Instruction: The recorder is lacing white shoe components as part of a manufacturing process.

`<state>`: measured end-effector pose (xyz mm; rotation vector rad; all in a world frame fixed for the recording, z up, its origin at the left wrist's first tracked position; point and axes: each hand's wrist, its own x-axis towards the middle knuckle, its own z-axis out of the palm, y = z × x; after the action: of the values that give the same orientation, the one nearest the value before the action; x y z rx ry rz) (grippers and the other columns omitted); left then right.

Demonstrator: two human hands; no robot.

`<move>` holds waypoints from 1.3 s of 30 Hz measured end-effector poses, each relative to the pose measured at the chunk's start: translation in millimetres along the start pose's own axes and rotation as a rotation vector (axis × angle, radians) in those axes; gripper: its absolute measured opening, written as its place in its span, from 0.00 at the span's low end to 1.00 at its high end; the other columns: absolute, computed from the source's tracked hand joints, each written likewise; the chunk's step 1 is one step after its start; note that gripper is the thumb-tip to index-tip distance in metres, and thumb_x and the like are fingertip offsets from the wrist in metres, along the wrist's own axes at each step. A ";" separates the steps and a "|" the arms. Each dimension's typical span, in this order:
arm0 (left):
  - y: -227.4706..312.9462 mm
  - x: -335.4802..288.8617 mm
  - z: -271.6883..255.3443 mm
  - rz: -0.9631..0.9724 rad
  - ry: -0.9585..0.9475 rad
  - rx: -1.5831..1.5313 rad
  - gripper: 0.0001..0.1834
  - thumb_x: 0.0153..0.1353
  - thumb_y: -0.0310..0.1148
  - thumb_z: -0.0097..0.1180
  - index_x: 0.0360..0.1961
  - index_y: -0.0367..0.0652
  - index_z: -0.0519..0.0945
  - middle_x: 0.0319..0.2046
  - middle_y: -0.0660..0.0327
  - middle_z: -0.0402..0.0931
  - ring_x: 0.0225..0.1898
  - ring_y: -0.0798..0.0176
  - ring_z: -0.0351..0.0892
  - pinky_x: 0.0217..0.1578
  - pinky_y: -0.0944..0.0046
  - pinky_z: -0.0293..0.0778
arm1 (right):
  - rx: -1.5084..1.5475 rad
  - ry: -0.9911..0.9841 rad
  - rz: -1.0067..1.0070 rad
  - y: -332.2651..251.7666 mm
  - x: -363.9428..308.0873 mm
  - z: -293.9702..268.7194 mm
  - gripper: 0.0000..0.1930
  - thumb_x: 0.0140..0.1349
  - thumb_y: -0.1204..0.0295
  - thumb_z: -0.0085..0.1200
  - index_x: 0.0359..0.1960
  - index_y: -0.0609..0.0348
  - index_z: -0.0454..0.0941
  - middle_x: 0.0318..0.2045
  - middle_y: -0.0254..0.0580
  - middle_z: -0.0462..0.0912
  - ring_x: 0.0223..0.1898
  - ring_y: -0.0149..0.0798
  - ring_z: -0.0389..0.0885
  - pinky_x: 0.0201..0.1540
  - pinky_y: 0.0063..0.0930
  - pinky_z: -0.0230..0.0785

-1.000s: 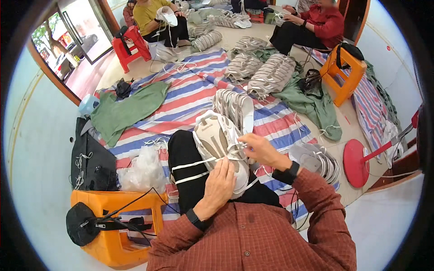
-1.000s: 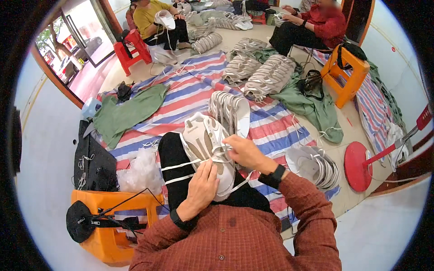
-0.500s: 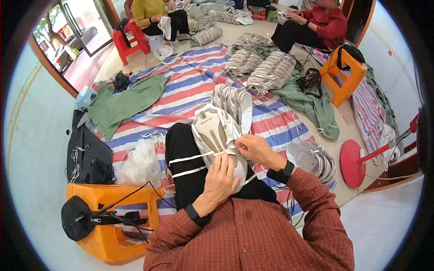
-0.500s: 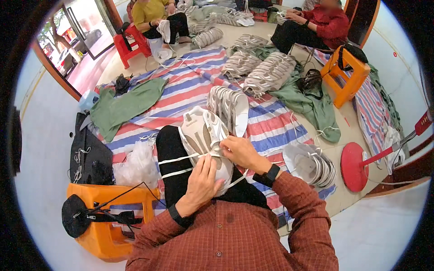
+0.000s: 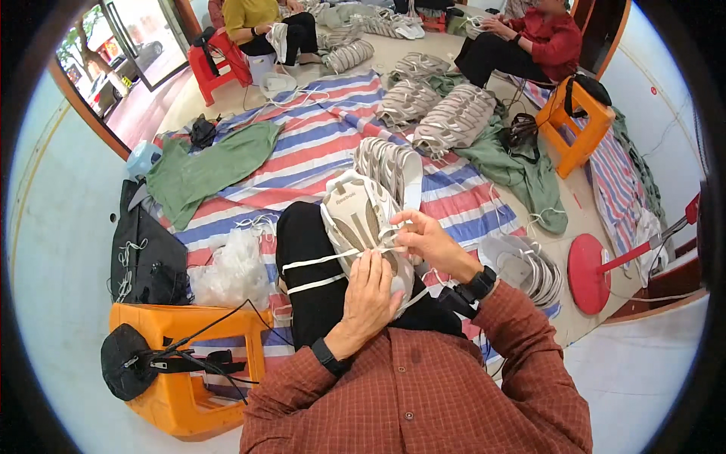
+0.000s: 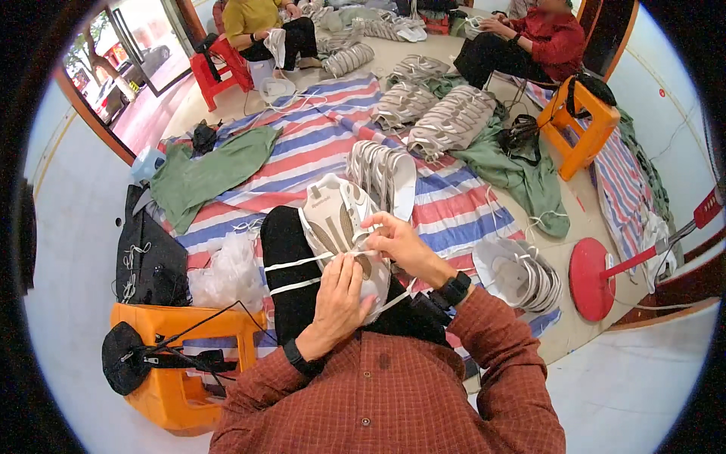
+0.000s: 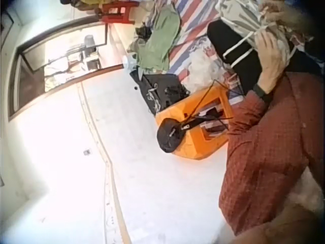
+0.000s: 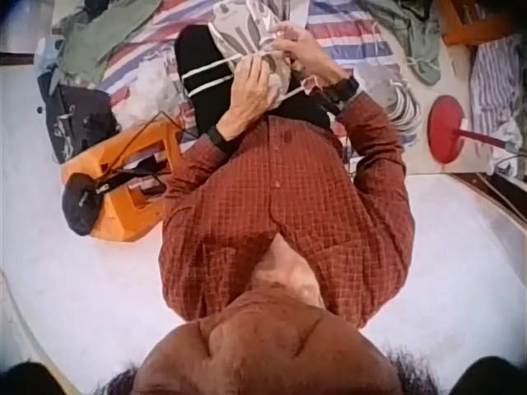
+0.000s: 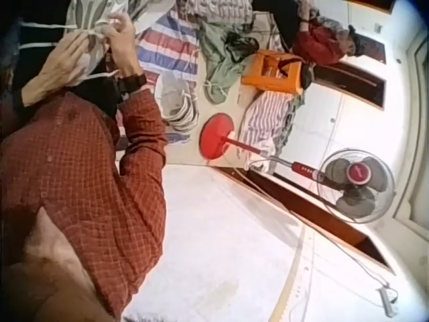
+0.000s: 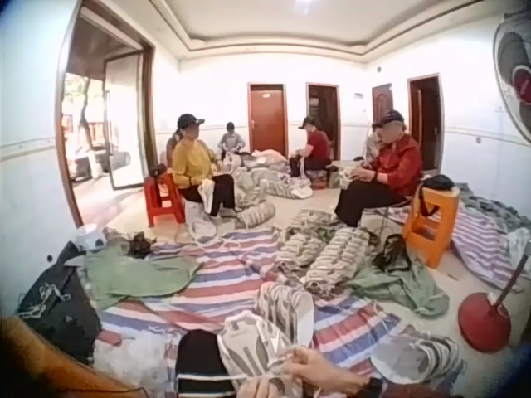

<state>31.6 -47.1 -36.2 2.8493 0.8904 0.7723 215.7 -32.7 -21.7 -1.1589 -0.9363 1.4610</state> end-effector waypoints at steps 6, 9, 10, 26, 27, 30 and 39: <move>-0.1 -0.5 0.6 -0.019 0.013 -0.031 0.34 0.40 0.38 0.61 0.46 0.27 0.66 0.49 0.41 0.63 0.54 0.42 0.59 0.55 0.49 0.56 | 0.334 -0.017 0.041 3.1 2.1 10.4 0.08 0.57 0.78 0.46 0.37 0.66 0.74 0.32 0.37 0.76 0.34 0.26 0.75 0.37 0.19 0.69; -0.1 -0.7 1.3 -0.018 0.019 -0.036 0.34 0.39 0.37 0.62 0.46 0.27 0.66 0.49 0.41 0.63 0.54 0.42 0.60 0.54 0.49 0.57 | 0.012 -0.026 -0.006 -2.9 -3.7 2.1 0.09 0.56 0.79 0.46 0.39 0.65 0.75 0.35 0.36 0.76 0.37 0.27 0.75 0.39 0.19 0.68; 0.1 -0.7 1.6 -0.021 0.008 -0.047 0.34 0.39 0.37 0.62 0.46 0.26 0.66 0.49 0.40 0.63 0.54 0.42 0.60 0.54 0.49 0.57 | 0.021 -0.046 -0.006 -5.1 -5.1 -0.4 0.09 0.56 0.79 0.46 0.39 0.65 0.75 0.35 0.36 0.76 0.37 0.27 0.75 0.39 0.19 0.68; 1.2 -1.4 2.7 -0.007 0.005 -0.019 0.35 0.40 0.38 0.62 0.47 0.25 0.66 0.49 0.40 0.63 0.54 0.42 0.60 0.54 0.50 0.58 | -1.032 -0.026 -0.749 -0.6 -0.4 -13.6 0.03 0.51 0.78 0.49 0.28 0.64 0.72 0.25 0.44 0.71 0.29 0.47 0.74 0.30 0.33 0.67; 1.1 -1.7 2.7 -0.006 0.015 -0.008 0.35 0.40 0.38 0.62 0.47 0.25 0.66 0.49 0.40 0.63 0.54 0.42 0.60 0.54 0.50 0.58 | -1.039 -0.035 -0.753 0.2 -1.1 -13.6 0.03 0.51 0.78 0.49 0.28 0.64 0.72 0.25 0.44 0.71 0.29 0.47 0.74 0.30 0.33 0.67; 0.8 -1.8 1.8 0.002 0.009 -0.012 0.34 0.41 0.37 0.61 0.47 0.25 0.65 0.49 0.39 0.63 0.54 0.41 0.60 0.54 0.50 0.58 | -1.118 -0.045 -0.711 -0.3 -3.3 -16.9 0.03 0.50 0.78 0.48 0.28 0.64 0.71 0.25 0.46 0.70 0.28 0.49 0.73 0.29 0.35 0.66; 2.2 -0.4 -0.1 -0.009 0.007 -0.030 0.35 0.41 0.37 0.61 0.47 0.25 0.65 0.49 0.39 0.62 0.54 0.41 0.59 0.54 0.50 0.57 | -1.260 0.011 -0.923 -0.5 -5.2 -12.0 0.03 0.47 0.77 0.51 0.24 0.61 0.71 0.27 0.44 0.72 0.28 0.46 0.74 0.27 0.37 0.67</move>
<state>32.5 -49.2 -35.9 2.8162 0.8838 0.7886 227.6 -37.9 -23.1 -1.2198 -2.1254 -0.0061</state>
